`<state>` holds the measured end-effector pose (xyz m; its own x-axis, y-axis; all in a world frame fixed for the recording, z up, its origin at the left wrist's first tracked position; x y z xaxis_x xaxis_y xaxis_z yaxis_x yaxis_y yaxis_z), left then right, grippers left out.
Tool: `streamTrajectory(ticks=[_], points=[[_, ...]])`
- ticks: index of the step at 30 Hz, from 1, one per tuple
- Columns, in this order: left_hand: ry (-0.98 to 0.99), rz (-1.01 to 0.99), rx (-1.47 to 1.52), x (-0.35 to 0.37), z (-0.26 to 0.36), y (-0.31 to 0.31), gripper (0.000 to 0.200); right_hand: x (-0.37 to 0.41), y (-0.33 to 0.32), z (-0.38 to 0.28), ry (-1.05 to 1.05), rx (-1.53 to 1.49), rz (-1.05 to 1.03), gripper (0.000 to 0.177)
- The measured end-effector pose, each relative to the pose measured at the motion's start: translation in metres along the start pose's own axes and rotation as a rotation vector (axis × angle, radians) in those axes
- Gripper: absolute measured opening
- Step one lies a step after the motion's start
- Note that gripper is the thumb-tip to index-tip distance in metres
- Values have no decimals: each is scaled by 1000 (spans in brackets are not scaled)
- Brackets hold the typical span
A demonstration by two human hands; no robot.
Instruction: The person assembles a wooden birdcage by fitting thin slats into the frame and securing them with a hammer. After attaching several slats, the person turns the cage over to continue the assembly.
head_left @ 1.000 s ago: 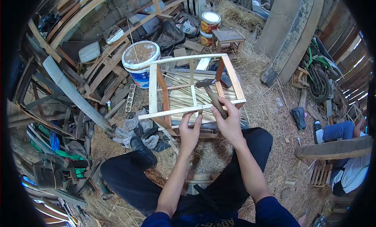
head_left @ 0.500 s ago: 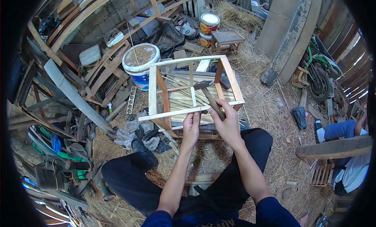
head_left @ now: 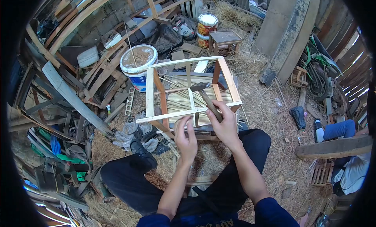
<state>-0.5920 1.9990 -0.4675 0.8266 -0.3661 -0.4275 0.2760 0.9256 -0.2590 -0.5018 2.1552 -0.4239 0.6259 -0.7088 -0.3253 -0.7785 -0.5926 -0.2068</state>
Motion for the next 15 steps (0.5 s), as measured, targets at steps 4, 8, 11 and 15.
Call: streamTrajectory(ticks=[4, 8, 11, 15], points=[[364, 53, -292, 7, 39, -35, 22, 1, 0, -2, -13, 11, -6, 32], [513, -77, -492, -35, 92, -35, 36, 1, 0, -7, -29, -7, -12, 32], [463, -314, -436, -63, 86, -20, 47, 2, 1, -2, 4, -40, -19, 33], [461, -440, -446, -73, 67, -2, 35, 6, 1, -4, -73, 44, -14, 32]])
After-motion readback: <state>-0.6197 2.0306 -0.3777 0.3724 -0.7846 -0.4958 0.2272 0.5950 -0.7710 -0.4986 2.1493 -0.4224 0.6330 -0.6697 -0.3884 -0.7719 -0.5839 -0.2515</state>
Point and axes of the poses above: each hand's wrist, its own x-axis away from the middle knuckle, its own y-axis out of the palm, z = x × y, the point moved 7 cm from there along -x, towards the middle knuckle, and after that the axes turned 3 degrees about -x, right-handed, at the moved point
